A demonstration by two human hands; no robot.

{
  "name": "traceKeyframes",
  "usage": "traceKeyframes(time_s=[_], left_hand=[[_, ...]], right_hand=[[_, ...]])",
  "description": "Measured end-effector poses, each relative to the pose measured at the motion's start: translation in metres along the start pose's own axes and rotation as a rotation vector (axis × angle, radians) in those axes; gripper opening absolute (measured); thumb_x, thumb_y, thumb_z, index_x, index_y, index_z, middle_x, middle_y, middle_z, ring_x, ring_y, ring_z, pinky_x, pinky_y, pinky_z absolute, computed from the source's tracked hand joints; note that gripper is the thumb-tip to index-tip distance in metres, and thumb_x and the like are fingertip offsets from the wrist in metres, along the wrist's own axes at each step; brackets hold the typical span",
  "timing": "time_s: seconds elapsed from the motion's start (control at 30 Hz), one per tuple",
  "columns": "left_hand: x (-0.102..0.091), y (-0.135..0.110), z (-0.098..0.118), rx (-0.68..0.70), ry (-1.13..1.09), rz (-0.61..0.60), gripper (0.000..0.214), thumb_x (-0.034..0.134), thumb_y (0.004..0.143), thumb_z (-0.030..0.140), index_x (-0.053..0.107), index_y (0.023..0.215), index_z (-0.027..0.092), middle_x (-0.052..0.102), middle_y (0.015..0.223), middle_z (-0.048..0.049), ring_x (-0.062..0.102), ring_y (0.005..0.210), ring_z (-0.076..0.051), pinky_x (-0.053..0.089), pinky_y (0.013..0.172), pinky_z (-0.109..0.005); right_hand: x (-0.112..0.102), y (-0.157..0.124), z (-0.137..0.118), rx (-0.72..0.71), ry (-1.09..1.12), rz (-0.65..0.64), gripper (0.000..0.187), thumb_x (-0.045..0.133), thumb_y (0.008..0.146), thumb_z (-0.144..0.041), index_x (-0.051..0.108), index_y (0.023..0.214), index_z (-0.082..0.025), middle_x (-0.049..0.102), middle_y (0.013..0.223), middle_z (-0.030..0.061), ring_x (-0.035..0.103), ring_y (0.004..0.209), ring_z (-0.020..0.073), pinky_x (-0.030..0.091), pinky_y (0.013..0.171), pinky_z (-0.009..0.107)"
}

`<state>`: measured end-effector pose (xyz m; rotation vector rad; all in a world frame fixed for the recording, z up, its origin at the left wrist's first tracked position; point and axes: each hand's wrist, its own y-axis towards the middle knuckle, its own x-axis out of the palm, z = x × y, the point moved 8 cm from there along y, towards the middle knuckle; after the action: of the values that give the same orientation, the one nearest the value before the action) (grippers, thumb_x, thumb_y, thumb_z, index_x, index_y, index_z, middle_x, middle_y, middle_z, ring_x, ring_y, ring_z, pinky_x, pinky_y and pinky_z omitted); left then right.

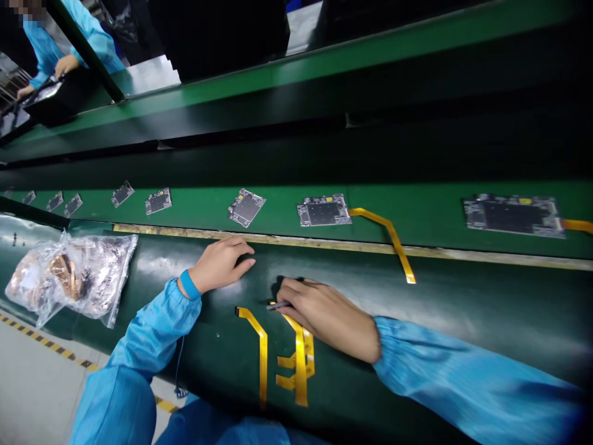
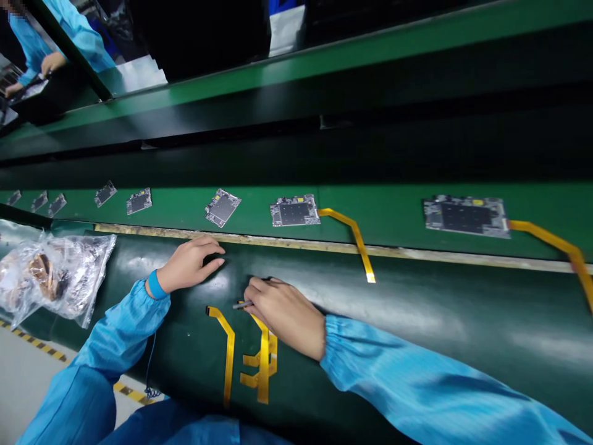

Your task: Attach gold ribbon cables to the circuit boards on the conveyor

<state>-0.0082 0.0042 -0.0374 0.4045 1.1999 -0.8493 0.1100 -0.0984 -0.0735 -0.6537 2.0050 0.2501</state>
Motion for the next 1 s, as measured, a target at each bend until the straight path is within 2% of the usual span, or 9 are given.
traceKeyframes(time_s=[0.2,0.33,0.4,0.5,0.6,0.67,0.77,0.87,1.0], left_hand=[[-0.021,0.033,-0.028,-0.231,0.147,0.137,0.025,0.061,0.101,0.033,0.071,0.117,0.017,0.069,0.118,-0.011,0.066,0.116,-0.028,0.056,0.1,-0.04],[-0.022,0.069,-0.029,-0.328,0.313,0.116,0.052,0.067,0.096,0.047,0.062,0.133,0.012,0.062,0.13,-0.0181,0.059,0.124,-0.034,0.054,0.099,-0.043],[-0.019,0.082,-0.026,-0.336,0.366,0.071,0.057,0.068,0.094,0.048,0.06,0.136,0.009,0.061,0.131,-0.0205,0.057,0.125,-0.036,0.054,0.098,-0.045],[-0.021,0.092,-0.026,-0.301,0.413,0.012,0.051,0.066,0.094,0.038,0.061,0.135,0.009,0.061,0.131,-0.021,0.057,0.126,-0.036,0.052,0.1,-0.046],[-0.03,0.09,-0.037,-0.233,0.424,-0.039,0.053,0.068,0.089,0.026,0.061,0.14,0.014,0.062,0.134,-0.0177,0.058,0.127,-0.035,0.051,0.102,-0.047],[-0.037,0.086,-0.049,-0.2,0.413,-0.064,0.053,0.066,0.086,0.016,0.064,0.139,0.02,0.062,0.137,-0.0142,0.059,0.127,-0.033,0.051,0.103,-0.047],[-0.045,0.083,-0.06,-0.174,0.378,-0.053,0.052,0.058,0.086,0.007,0.068,0.134,0.024,0.059,0.145,-0.0112,0.058,0.129,-0.031,0.051,0.104,-0.048],[-0.047,0.087,-0.057,-0.203,0.308,0.013,0.042,0.057,0.092,0.013,0.069,0.131,0.02,0.062,0.139,-0.0115,0.058,0.127,-0.029,0.051,0.104,-0.043],[-0.038,0.104,-0.044,-0.33,0.229,0.101,0.021,0.059,0.096,0.026,0.072,0.111,0.019,0.069,0.119,-0.01,0.063,0.115,-0.027,0.054,0.098,-0.039]], right_hand=[[-0.012,-0.003,-0.004,-0.021,0.12,0.056,0.02,0.053,0.105,-0.023,0.071,0.095,-0.024,0.074,0.092,0.0041,0.073,0.079,0.0221,0.052,0.07,0.034],[-0.022,-0.006,-0.005,-0.024,0.263,0.08,0.023,0.051,0.105,-0.023,0.073,0.099,-0.026,0.078,0.096,0.0041,0.074,0.081,0.0209,0.052,0.071,0.033],[-0.027,-0.01,-0.004,-0.002,0.334,0.095,0.021,0.053,0.102,-0.022,0.073,0.101,-0.026,0.079,0.098,0.0047,0.075,0.083,0.021,0.053,0.071,0.032],[-0.032,-0.018,0.001,0.06,0.475,0.109,0.021,0.053,0.098,-0.021,0.073,0.103,-0.026,0.08,0.094,0.0034,0.073,0.077,0.0188,0.052,0.065,0.03],[-0.04,-0.02,0.01,0.119,0.633,0.119,0.021,0.055,0.099,-0.035,0.074,0.097,-0.026,0.077,0.084,0.0019,0.068,0.067,0.0171,0.05,0.058,0.028],[-0.047,-0.018,0.019,0.155,0.713,0.137,0.028,0.058,0.099,-0.046,0.075,0.095,-0.025,0.076,0.081,0.0024,0.068,0.067,0.0182,0.051,0.058,0.029],[-0.061,-0.007,0.041,0.2,0.788,0.185,0.042,0.062,0.095,-0.062,0.079,0.097,-0.024,0.079,0.087,0.0051,0.072,0.077,0.0219,0.058,0.068,0.033],[-0.073,0.011,0.07,0.253,0.802,0.264,0.054,0.065,0.087,-0.074,0.079,0.094,-0.023,0.081,0.093,0.0078,0.074,0.086,0.0259,0.061,0.076,0.038],[-0.08,0.039,0.114,0.328,0.796,0.406,0.07,0.07,0.074,-0.084,0.077,0.095,-0.018,0.08,0.094,0.0109,0.073,0.088,0.0282,0.059,0.078,0.04]])
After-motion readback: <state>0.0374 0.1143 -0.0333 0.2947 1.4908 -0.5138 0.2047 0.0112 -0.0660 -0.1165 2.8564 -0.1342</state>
